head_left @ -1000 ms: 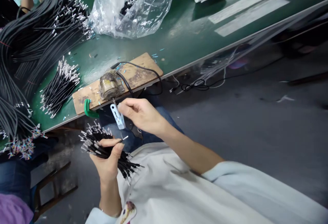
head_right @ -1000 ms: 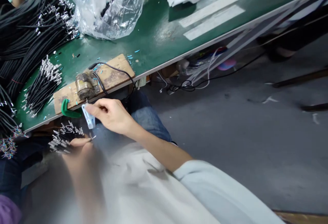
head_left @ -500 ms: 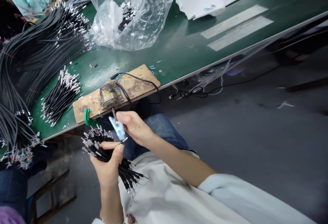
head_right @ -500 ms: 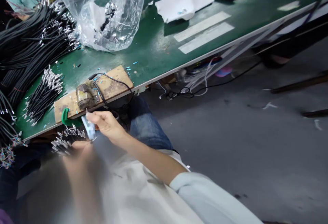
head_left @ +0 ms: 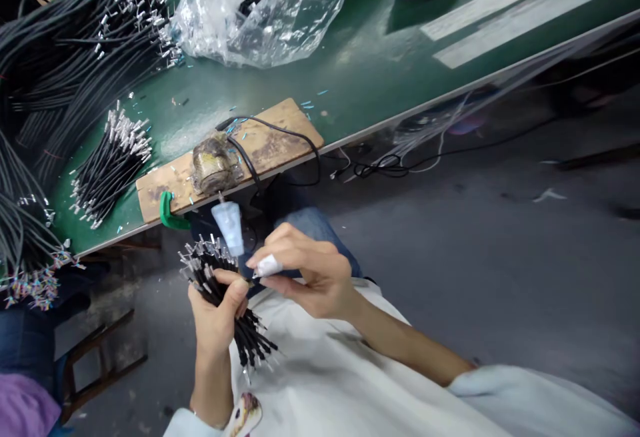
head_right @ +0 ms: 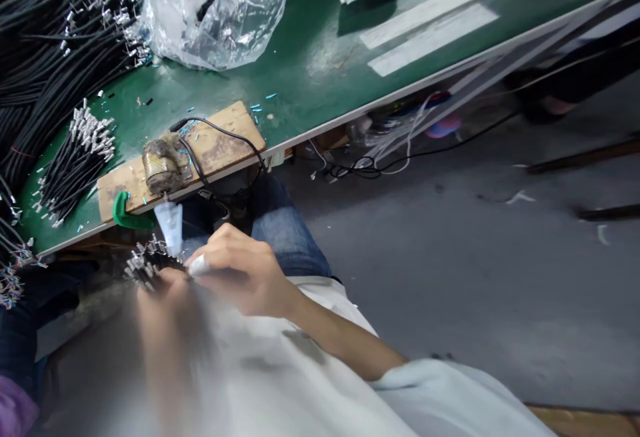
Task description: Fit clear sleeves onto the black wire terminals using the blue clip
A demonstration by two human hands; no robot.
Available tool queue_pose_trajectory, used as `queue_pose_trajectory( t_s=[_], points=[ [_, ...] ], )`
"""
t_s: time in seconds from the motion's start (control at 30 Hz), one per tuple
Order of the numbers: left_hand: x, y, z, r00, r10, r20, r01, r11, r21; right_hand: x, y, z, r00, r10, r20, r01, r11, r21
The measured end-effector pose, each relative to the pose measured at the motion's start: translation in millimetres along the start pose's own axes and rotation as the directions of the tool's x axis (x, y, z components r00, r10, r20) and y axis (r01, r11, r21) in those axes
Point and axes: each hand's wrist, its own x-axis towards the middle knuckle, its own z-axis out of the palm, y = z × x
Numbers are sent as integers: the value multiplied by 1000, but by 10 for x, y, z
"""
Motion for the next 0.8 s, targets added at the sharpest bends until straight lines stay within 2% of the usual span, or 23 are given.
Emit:
queue_pose_trajectory(
  t_s=[0.03,0.07,0.1,0.17,0.27,0.33,0.4,0.5,0.57,0.67,0.73,0.8],
  points=[
    [14,-18,5,990,-47,133,46,999,6,-9,0,12,1000,3,0,-3,1000,3],
    [18,-36,19,976,-76,205,79,997,-9,-20,5,32,999,38,-19,-37,999,18],
    [9,-55,43,969,-109,220,122,991,-49,-33,13,58,994,94,-51,-92,995,39],
    [-42,-90,112,987,-124,99,142,969,-201,-64,32,121,963,236,-127,-227,970,85],
    [-136,-127,214,987,-142,69,157,934,-322,-106,42,216,900,374,-226,-358,927,108],
    [-172,-135,253,982,-166,87,187,897,-400,-121,35,260,895,334,-296,-339,940,34],
    [-184,-130,267,980,-178,88,199,876,-440,-126,21,280,923,198,-330,-238,968,-83],
    [-183,-101,265,984,-168,57,176,874,-453,-127,2,274,962,2,-274,-58,979,-194],
    [-181,-73,260,987,-154,35,153,880,-451,-135,-4,257,974,-61,-220,11,976,-219],
    [-176,-36,255,989,-147,28,144,886,-441,-156,1,224,977,-13,-214,-30,980,-199],
    [-169,-23,255,988,-151,43,154,875,-458,-162,12,201,966,92,-241,-130,981,-147],
    [-159,-21,254,986,-162,42,162,859,-486,-154,27,180,957,202,-208,-222,972,-76]
  ],
)
